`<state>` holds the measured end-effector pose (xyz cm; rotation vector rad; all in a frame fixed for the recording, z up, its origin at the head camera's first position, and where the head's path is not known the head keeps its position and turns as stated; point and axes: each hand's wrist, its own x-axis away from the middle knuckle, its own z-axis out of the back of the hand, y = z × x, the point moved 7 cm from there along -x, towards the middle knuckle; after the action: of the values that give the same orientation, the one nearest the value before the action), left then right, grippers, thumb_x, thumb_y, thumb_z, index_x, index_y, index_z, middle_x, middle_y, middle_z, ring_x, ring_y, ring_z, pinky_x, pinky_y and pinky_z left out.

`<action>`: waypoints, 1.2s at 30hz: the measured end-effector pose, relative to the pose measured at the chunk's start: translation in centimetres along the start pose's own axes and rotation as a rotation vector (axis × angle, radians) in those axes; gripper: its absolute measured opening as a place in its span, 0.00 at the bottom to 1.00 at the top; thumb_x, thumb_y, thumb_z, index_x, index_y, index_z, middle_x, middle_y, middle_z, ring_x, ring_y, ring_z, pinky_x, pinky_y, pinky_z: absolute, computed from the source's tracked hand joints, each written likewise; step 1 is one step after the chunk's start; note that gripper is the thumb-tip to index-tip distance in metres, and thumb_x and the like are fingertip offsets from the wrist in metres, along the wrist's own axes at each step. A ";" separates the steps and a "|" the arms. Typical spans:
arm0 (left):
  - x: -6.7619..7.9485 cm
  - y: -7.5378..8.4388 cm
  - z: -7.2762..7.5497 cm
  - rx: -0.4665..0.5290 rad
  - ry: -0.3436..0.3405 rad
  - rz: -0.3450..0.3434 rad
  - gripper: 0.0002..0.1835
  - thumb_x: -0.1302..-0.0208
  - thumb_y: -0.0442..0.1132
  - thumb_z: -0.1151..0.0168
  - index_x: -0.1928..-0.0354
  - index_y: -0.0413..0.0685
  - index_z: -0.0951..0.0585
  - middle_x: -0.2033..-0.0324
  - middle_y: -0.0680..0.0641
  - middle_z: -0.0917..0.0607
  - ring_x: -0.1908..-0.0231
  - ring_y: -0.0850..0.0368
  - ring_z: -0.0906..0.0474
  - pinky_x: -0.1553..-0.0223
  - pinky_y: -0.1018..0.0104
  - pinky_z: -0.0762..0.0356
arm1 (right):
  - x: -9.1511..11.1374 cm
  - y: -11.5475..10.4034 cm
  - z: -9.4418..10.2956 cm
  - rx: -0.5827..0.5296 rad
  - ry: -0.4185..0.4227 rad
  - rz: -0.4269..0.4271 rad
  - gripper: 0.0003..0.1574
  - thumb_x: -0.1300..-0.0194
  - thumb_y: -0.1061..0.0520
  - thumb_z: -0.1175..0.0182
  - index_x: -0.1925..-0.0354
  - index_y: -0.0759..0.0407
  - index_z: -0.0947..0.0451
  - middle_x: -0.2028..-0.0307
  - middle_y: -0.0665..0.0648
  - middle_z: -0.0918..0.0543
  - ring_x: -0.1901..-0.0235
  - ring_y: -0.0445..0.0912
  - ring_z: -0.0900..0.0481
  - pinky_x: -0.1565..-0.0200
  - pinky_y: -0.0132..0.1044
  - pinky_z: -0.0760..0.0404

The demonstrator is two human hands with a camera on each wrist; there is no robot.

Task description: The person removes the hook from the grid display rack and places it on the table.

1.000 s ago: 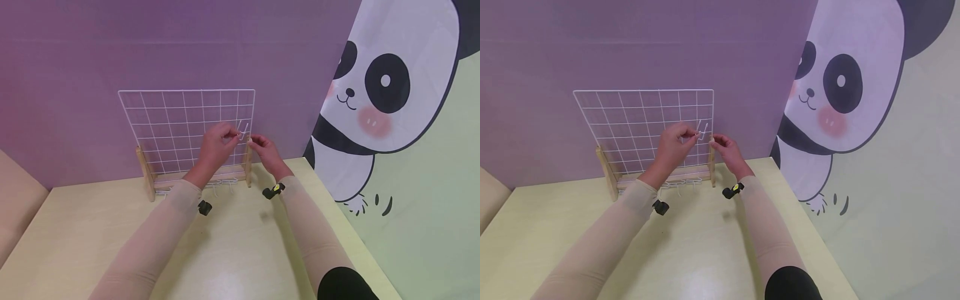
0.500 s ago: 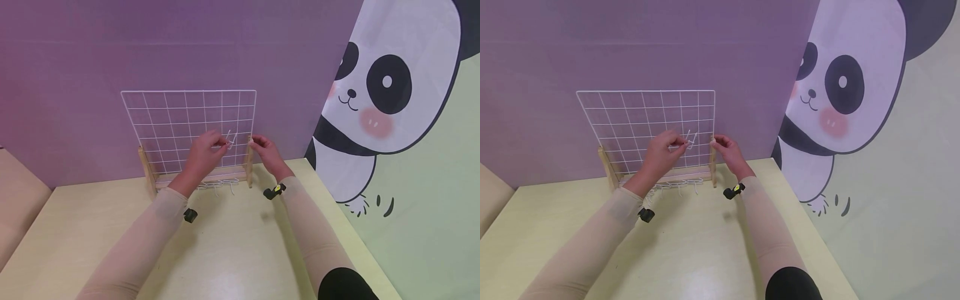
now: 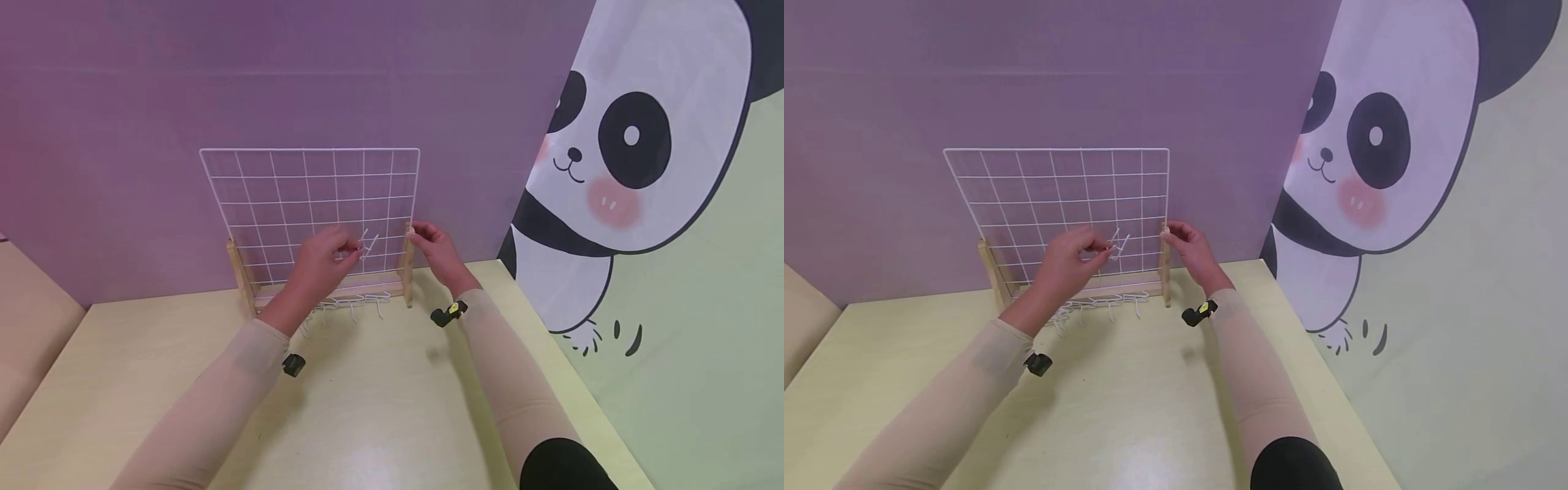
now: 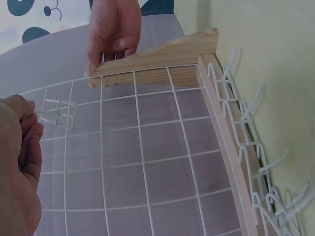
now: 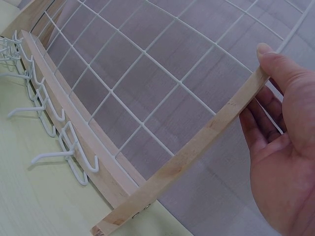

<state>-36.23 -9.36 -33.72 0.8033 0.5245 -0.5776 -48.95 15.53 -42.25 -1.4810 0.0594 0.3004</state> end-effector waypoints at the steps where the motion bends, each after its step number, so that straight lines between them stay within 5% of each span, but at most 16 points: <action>1: 0.2 -0.1 0.0 0.000 -0.004 0.003 0.02 0.27 0.32 0.26 0.56 0.43 0.10 0.60 0.48 0.12 0.54 0.49 0.12 0.50 0.52 0.11 | 0.0 0.0 0.0 -0.001 0.000 0.001 0.23 0.18 0.52 0.33 0.33 0.61 0.18 0.44 0.53 0.14 0.39 0.49 0.21 0.23 0.49 0.28; 10: 1.8 -1.4 0.1 -0.019 -0.072 0.096 0.02 0.26 0.33 0.26 0.55 0.45 0.09 0.60 0.50 0.14 0.54 0.50 0.14 0.49 0.50 0.10 | 0.0 0.1 0.0 -0.015 0.005 0.009 0.22 0.18 0.55 0.33 0.34 0.62 0.18 0.46 0.52 0.14 0.41 0.47 0.20 0.25 0.47 0.27; 21: 3.4 -1.8 0.2 -0.080 -0.078 0.039 0.04 0.27 0.31 0.26 0.55 0.46 0.10 0.59 0.49 0.12 0.54 0.48 0.14 0.49 0.48 0.11 | 0.0 0.1 -0.1 -0.018 0.007 0.003 0.22 0.18 0.55 0.34 0.33 0.63 0.19 0.45 0.53 0.15 0.41 0.48 0.21 0.25 0.48 0.27; 36: 5.2 -2.7 -0.2 -0.107 -0.122 0.063 0.03 0.26 0.33 0.26 0.55 0.47 0.10 0.58 0.51 0.11 0.54 0.49 0.13 0.48 0.49 0.10 | 0.2 -0.3 -0.2 -0.015 -0.005 0.007 0.23 0.18 0.53 0.33 0.33 0.63 0.19 0.45 0.53 0.15 0.40 0.49 0.21 0.24 0.49 0.28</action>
<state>-34.23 -12.14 -38.51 0.6763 0.4128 -0.5322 -48.65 15.37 -42.07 -1.4947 0.0586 0.3108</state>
